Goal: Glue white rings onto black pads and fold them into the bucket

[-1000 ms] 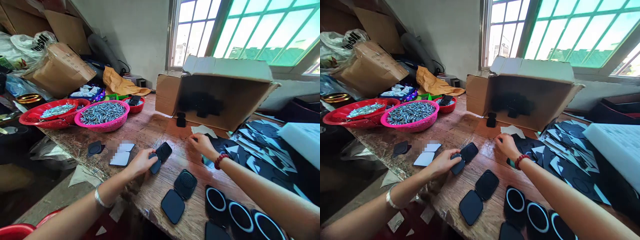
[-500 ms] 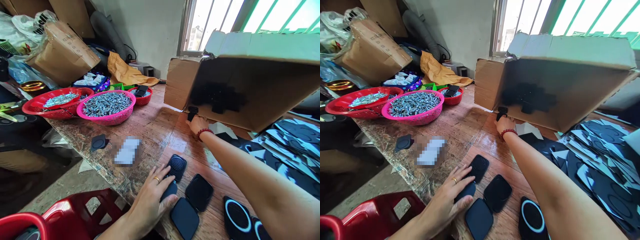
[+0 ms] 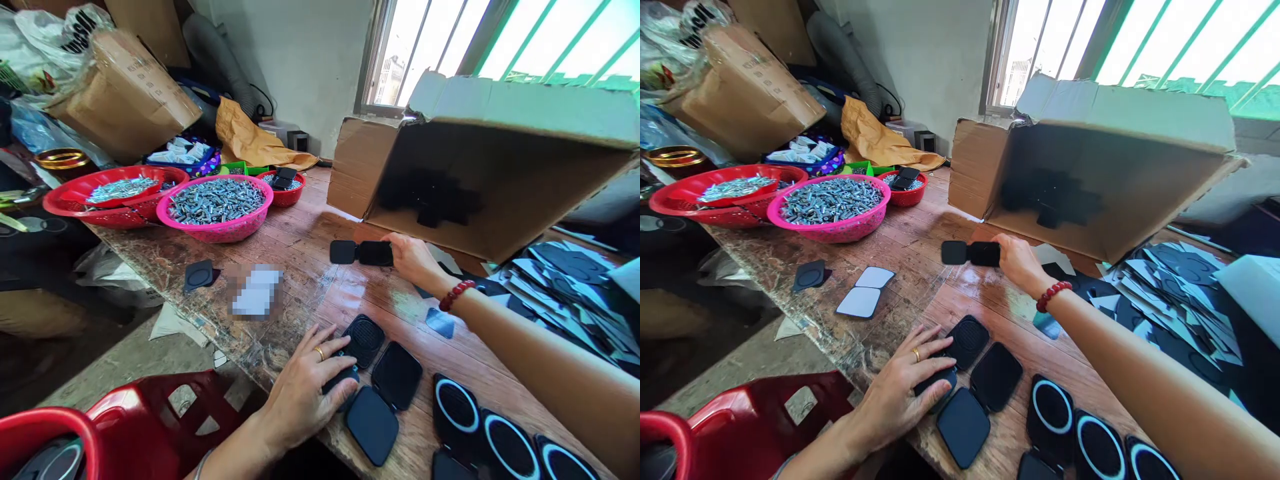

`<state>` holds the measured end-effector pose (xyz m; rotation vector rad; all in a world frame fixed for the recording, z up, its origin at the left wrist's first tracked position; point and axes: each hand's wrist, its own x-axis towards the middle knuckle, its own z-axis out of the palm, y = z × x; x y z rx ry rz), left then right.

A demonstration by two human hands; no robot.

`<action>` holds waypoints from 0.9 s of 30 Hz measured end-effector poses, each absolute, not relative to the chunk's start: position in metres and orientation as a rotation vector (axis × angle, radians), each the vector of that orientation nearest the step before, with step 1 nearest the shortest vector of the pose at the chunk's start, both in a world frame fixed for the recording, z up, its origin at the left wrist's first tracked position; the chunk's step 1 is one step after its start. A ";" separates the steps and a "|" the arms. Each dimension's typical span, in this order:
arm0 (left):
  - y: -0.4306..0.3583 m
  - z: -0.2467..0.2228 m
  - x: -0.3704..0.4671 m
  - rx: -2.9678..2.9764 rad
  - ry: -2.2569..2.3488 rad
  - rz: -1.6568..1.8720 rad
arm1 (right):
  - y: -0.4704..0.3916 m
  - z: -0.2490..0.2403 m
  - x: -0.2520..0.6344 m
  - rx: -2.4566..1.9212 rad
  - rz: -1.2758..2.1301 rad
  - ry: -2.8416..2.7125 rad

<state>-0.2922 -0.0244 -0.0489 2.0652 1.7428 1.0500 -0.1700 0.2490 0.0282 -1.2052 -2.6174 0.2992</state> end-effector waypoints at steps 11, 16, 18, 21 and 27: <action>-0.028 -0.052 -0.295 1.930 2.354 1.467 | 0.176 -0.005 -0.203 -0.504 0.834 -2.831; -0.026 -0.054 -0.296 2.063 2.393 1.031 | 0.159 0.009 -0.168 -0.598 0.691 -2.708; -0.030 -0.055 -0.293 2.059 2.433 0.947 | 0.145 0.021 -0.139 -0.603 0.672 -2.670; -0.035 -0.053 -0.287 2.091 2.447 0.867 | 0.111 0.033 -0.088 -0.583 0.679 -2.587; -0.033 -0.052 -0.284 2.164 2.403 0.748 | 0.040 0.017 0.016 -0.772 0.557 -2.427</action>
